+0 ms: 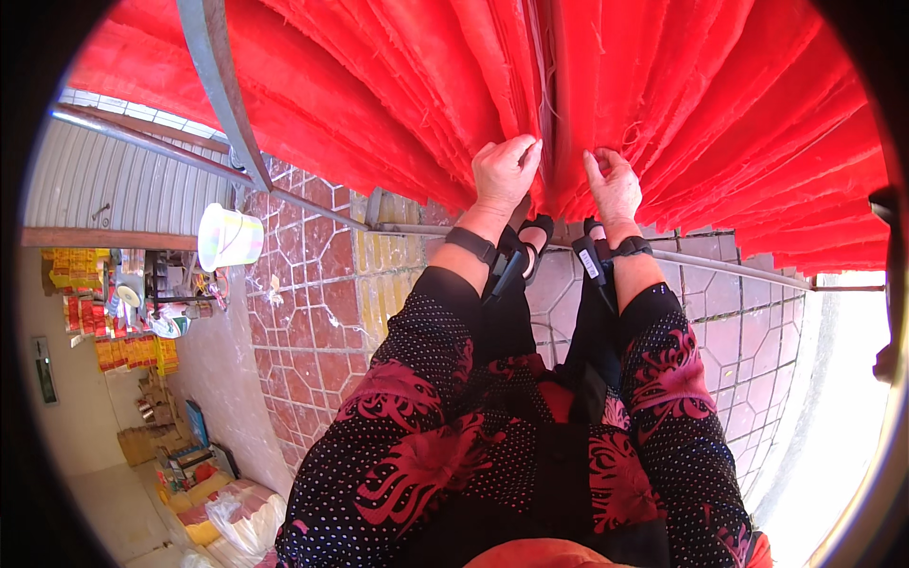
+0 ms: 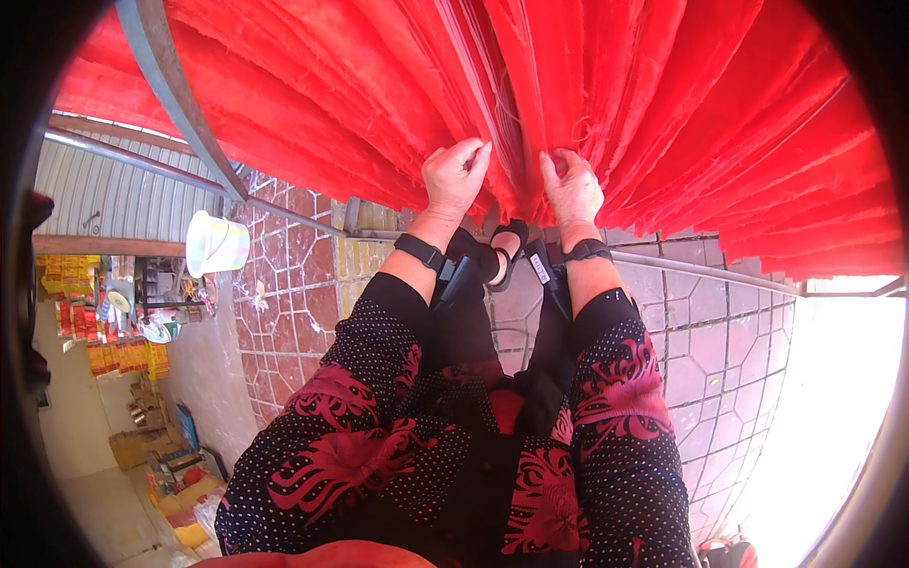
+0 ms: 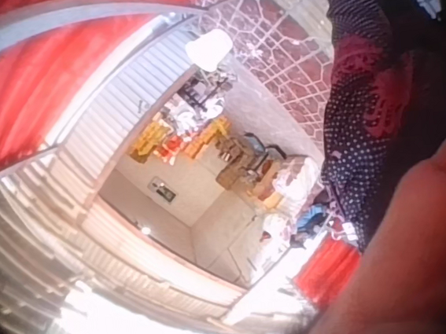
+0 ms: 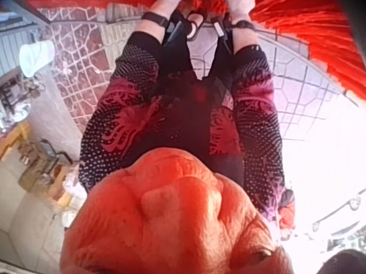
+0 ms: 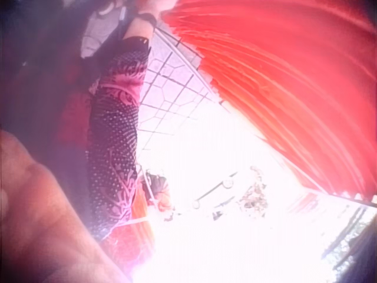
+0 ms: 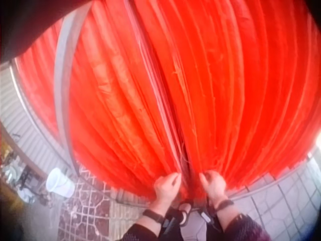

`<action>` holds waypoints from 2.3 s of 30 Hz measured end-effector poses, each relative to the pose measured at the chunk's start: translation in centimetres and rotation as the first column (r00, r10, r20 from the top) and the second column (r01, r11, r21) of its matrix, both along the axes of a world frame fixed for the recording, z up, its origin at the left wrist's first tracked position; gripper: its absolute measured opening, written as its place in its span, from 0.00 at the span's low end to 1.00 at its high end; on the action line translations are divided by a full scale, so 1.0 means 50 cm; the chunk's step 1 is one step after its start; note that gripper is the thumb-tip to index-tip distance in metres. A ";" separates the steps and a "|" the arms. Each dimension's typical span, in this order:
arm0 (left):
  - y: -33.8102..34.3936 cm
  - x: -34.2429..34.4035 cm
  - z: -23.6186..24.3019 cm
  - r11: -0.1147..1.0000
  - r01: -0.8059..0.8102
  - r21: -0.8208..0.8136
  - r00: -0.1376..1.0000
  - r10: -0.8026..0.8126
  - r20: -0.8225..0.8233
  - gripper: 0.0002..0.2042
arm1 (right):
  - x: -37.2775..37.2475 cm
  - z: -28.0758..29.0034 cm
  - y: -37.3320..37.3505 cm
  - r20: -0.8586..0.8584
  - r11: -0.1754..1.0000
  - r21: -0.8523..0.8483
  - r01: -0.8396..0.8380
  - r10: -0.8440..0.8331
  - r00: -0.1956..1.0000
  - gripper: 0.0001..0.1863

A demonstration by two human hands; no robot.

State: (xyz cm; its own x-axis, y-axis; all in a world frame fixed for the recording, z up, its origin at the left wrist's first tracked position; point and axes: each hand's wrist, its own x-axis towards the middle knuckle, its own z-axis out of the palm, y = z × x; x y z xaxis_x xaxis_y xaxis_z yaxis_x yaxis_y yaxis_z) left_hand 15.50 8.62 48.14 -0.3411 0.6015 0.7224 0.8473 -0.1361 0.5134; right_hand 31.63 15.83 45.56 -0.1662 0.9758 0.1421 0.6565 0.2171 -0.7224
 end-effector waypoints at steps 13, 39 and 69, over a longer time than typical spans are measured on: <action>0.005 0.013 0.006 0.994 0.102 0.037 0.992 -0.099 -0.075 0.04 | -0.092 0.126 -0.064 -0.292 0.944 0.309 -0.114 0.209 0.933 0.19; 0.018 -0.042 -0.031 0.998 -0.009 0.063 0.727 -0.036 0.686 0.05 | -0.087 0.102 -0.038 -0.415 0.958 0.237 -0.161 0.249 0.875 0.06; 0.001 -0.075 -0.062 0.960 -0.278 -0.016 0.763 0.231 0.604 0.11 | 0.006 0.082 0.018 -0.443 0.985 0.104 -0.135 0.168 0.881 0.09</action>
State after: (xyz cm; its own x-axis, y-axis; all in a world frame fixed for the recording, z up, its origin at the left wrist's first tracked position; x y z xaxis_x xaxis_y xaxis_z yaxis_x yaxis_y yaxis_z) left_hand 11.77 8.66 45.05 -0.8494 0.3862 0.3597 0.3842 -0.0150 0.9231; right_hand 31.95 16.73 49.64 -0.2139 0.9291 0.3017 0.2211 0.3469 -0.9115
